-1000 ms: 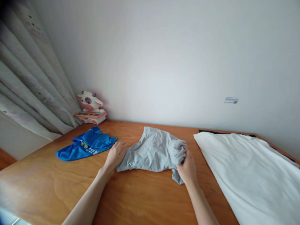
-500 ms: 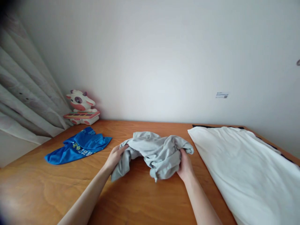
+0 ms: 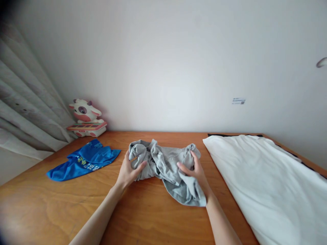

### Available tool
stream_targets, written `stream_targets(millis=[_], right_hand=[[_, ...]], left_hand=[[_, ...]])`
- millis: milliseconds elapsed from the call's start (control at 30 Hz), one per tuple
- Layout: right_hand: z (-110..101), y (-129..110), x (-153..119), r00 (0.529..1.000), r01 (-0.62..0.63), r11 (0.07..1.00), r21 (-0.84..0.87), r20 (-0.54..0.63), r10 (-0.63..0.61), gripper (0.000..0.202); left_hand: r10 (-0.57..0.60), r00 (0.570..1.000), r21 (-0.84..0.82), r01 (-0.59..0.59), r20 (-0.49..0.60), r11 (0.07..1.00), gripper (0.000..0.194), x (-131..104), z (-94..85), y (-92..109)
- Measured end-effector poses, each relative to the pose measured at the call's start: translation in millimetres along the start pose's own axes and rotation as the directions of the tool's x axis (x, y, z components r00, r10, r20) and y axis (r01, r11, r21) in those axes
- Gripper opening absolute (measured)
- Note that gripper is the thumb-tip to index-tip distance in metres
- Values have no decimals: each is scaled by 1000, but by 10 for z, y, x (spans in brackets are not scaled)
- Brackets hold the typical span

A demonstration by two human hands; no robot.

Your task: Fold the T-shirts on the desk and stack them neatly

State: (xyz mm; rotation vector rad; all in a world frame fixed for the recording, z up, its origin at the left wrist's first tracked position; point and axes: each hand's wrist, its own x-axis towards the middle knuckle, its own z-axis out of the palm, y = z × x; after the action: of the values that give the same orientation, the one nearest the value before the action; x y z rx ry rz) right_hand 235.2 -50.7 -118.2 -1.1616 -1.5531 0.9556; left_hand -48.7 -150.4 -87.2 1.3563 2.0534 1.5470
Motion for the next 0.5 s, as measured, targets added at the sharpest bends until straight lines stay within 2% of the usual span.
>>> stream_targets(millis=[67,100,200,267,333,400,433,500], right_hand=[[-12,-2,-101,979,97,975,-199,193,-58,114],[-8,-19,-152,964,168,945,-281,248,-97,121],[37,-120,-256,931,345,816,-463,276,-237,128],[72,-204,-267,902,432,724,-537,274,-335,114],[94,-285,-250,885,466,677,-570,280,-373,78],[94,-352,-228,893,449,726,-521,287,-346,36],[85,-376,-220,904,421,783,-458,287,-317,25],[45,-400,-203,935,301,917,-263,269,-230,34]], left_hand=[[1,989,139,-21,146,990,97,-77,32,-1],[-8,981,169,-26,195,985,95,-106,44,2],[46,970,130,-79,238,988,85,-130,63,8],[106,969,-3,-108,223,994,82,-101,62,9],[114,975,-184,-79,189,980,75,-59,49,15],[47,983,-375,22,175,927,66,-25,17,31],[-10,984,-465,93,178,881,61,-12,-10,43],[-131,974,-616,219,186,757,51,9,-83,66]])
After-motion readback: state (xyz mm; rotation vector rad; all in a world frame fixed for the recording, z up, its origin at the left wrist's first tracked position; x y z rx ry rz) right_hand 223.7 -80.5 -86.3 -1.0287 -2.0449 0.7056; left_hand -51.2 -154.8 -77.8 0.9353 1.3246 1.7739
